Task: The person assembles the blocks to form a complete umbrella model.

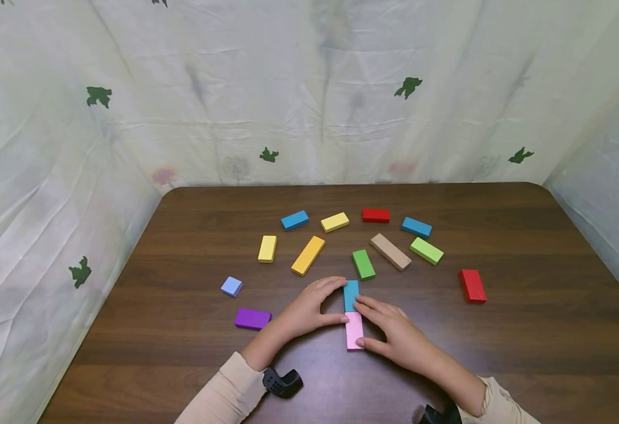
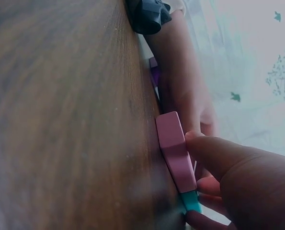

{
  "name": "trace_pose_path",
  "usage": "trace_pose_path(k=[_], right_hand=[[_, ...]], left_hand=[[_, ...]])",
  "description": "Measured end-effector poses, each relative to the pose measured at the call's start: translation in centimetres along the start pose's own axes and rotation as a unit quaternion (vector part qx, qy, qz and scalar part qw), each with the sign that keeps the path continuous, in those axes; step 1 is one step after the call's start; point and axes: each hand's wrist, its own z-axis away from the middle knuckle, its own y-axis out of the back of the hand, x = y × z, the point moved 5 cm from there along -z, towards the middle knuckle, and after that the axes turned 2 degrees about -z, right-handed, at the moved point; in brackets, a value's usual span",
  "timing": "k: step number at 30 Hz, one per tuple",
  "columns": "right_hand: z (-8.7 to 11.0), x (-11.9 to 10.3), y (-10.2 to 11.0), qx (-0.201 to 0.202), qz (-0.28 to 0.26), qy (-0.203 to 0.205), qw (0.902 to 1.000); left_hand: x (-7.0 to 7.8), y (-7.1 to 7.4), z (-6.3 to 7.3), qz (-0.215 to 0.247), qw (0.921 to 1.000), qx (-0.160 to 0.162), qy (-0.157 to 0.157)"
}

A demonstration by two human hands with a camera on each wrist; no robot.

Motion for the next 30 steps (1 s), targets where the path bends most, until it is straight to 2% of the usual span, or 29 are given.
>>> trace_pose_path(k=[11, 21, 30], right_hand=[[-0.01, -0.11, 0.21, -0.007, 0.0, -0.008, 0.9999], [-0.09, 0.11, 0.44, -0.012, -0.02, -0.011, 0.9997], [-0.23, 0.38, 0.36, -0.036, -0.052, -0.008, 0.9979]], left_hand=[[0.38, 0.08, -0.03, -0.018, 0.9998, -0.001, -0.001], [0.71, -0.04, -0.01, -0.025, 0.9997, -0.003, -0.003], [0.58, -0.14, 0.02, -0.027, 0.9996, -0.003, 0.0]])
